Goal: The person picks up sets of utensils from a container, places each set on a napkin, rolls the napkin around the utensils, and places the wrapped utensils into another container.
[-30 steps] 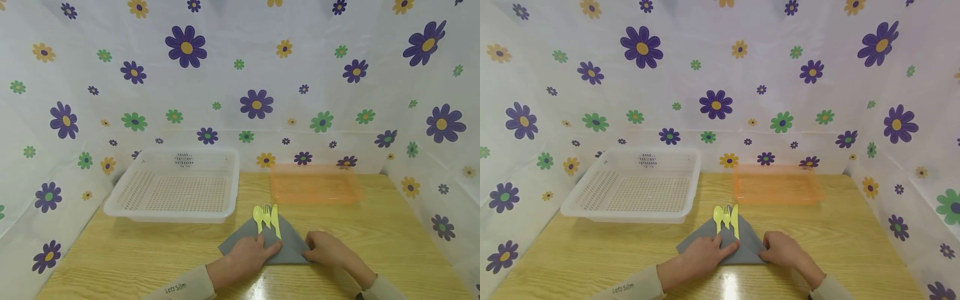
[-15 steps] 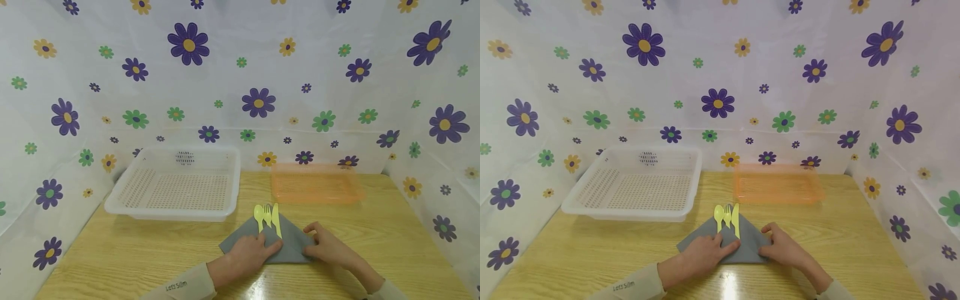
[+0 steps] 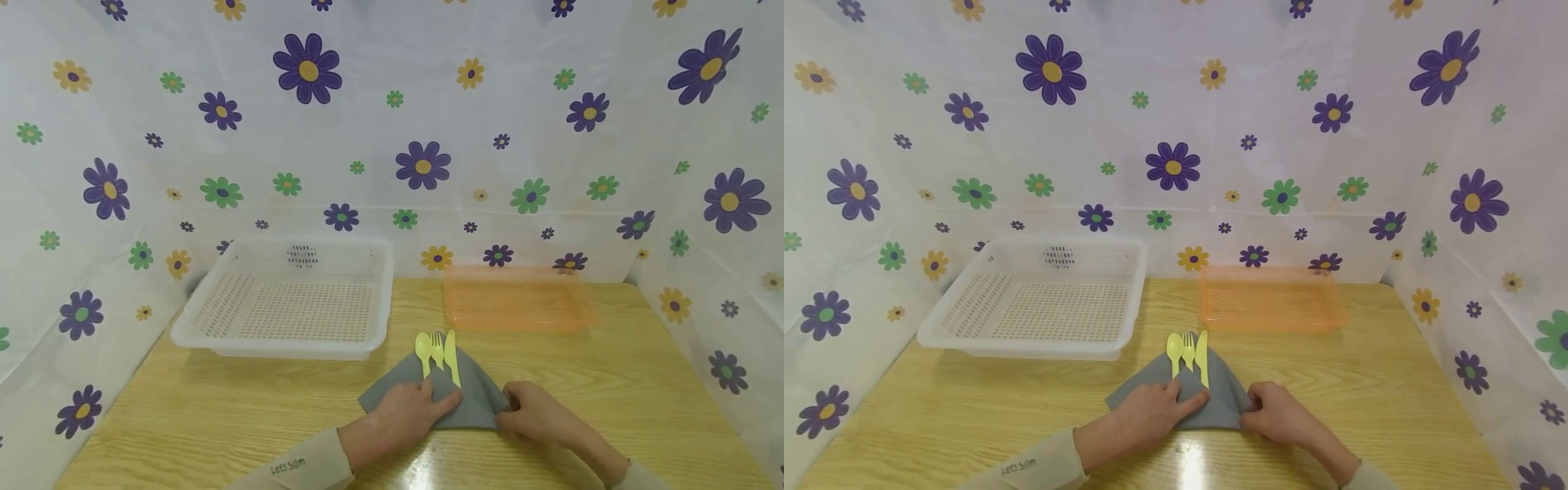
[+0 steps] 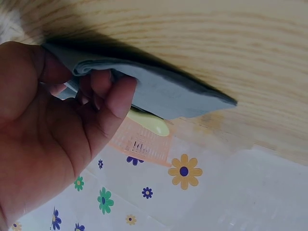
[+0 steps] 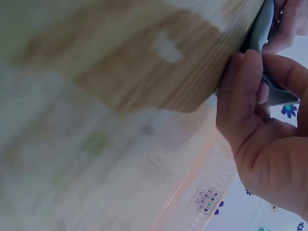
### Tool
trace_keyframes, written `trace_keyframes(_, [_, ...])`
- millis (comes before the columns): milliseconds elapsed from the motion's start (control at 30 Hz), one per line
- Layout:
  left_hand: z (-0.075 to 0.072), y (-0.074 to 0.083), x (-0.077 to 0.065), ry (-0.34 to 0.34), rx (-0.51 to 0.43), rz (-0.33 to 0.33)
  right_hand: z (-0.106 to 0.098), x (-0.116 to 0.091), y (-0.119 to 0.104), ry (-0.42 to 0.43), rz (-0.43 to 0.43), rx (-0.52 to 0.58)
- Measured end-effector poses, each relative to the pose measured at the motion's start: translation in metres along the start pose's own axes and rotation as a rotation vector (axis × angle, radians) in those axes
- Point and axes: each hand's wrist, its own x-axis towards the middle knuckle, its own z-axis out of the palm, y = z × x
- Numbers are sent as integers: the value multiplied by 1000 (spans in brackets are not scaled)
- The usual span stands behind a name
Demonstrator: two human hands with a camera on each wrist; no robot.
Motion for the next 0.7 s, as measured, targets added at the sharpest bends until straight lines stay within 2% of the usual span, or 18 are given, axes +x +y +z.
trace_keyframes(133, [-1, 1, 1, -7, 61, -5, 1, 1, 3, 21, 61, 101])
trace_keyframes(267, [-6, 6, 1, -45, 104, -64, 4, 1, 7, 27, 149, 296])
trace_keyframes(367, [-9, 9, 1, -65, 119, -102, 7, -1, 8, 44, 198, 370])
trace_keyframes(433, [-10, 10, 1, -33, 147, -103, 10, -2, 7, 66, 217, 373])
trace_keyframes(600, [-10, 9, 2, 127, 214, -58, 14, 0, 4, 130, 238, 348])
trace_keyframes(700, [-10, 9, 4, 162, 190, -28, 15, 1, 2, 151, 239, 344])
